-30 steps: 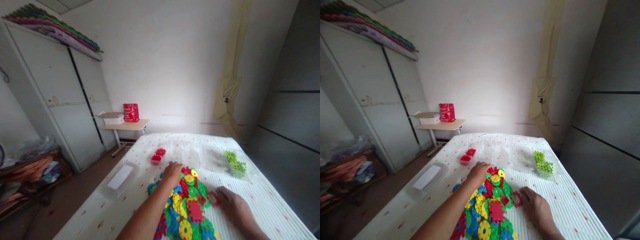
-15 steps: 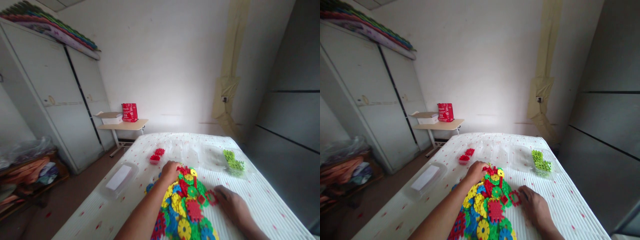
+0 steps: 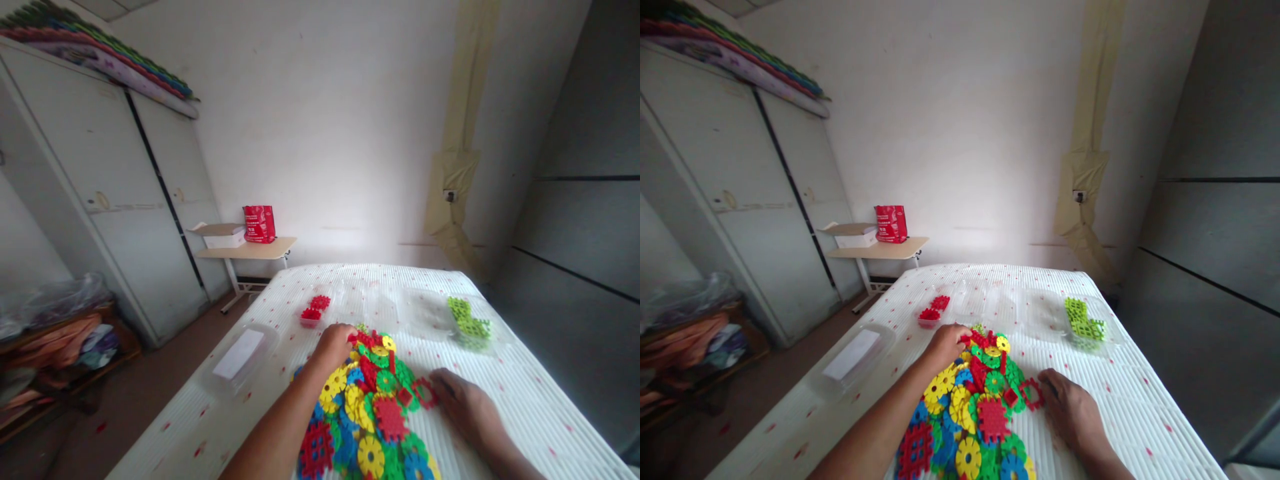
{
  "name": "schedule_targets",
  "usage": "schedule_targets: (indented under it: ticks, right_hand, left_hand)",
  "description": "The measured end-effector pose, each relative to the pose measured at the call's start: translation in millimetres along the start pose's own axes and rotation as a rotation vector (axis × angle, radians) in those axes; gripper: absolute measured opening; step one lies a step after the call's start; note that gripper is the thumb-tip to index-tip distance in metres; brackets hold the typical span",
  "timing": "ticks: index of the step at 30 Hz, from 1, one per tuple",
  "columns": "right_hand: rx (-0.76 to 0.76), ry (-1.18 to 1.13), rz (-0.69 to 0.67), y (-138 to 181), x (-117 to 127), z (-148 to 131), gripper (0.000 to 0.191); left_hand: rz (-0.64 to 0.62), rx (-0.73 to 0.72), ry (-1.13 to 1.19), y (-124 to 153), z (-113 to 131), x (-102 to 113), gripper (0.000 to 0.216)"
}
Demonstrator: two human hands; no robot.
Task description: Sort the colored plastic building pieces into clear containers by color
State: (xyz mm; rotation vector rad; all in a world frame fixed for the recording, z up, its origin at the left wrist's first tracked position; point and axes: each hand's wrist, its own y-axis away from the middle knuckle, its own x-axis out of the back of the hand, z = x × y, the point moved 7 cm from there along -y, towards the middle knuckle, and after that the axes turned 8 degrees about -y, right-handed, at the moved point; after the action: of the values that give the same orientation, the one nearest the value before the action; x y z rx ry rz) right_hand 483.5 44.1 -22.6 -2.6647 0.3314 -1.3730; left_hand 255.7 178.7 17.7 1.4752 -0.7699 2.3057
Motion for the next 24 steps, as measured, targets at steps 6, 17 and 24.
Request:
schedule_targets:
  ticks: [6, 17, 24]
  right_hand:
    - [-0.002, -0.017, -0.012, -1, -3, 2, 0.032]
    - [-0.028, 0.0, -0.017, 0, -1, -1, 0.034]
    - [-0.026, 0.027, -0.009, 0, -3, -1, 0.034]
  left_hand:
    - [0.01, 0.019, 0.023, 3, -3, -2, 0.037]
    - [0.034, 0.073, 0.171, 10, -9, 3, 0.031]
    - [0.196, 0.221, 0.237, -3, -41, 59, 0.026]
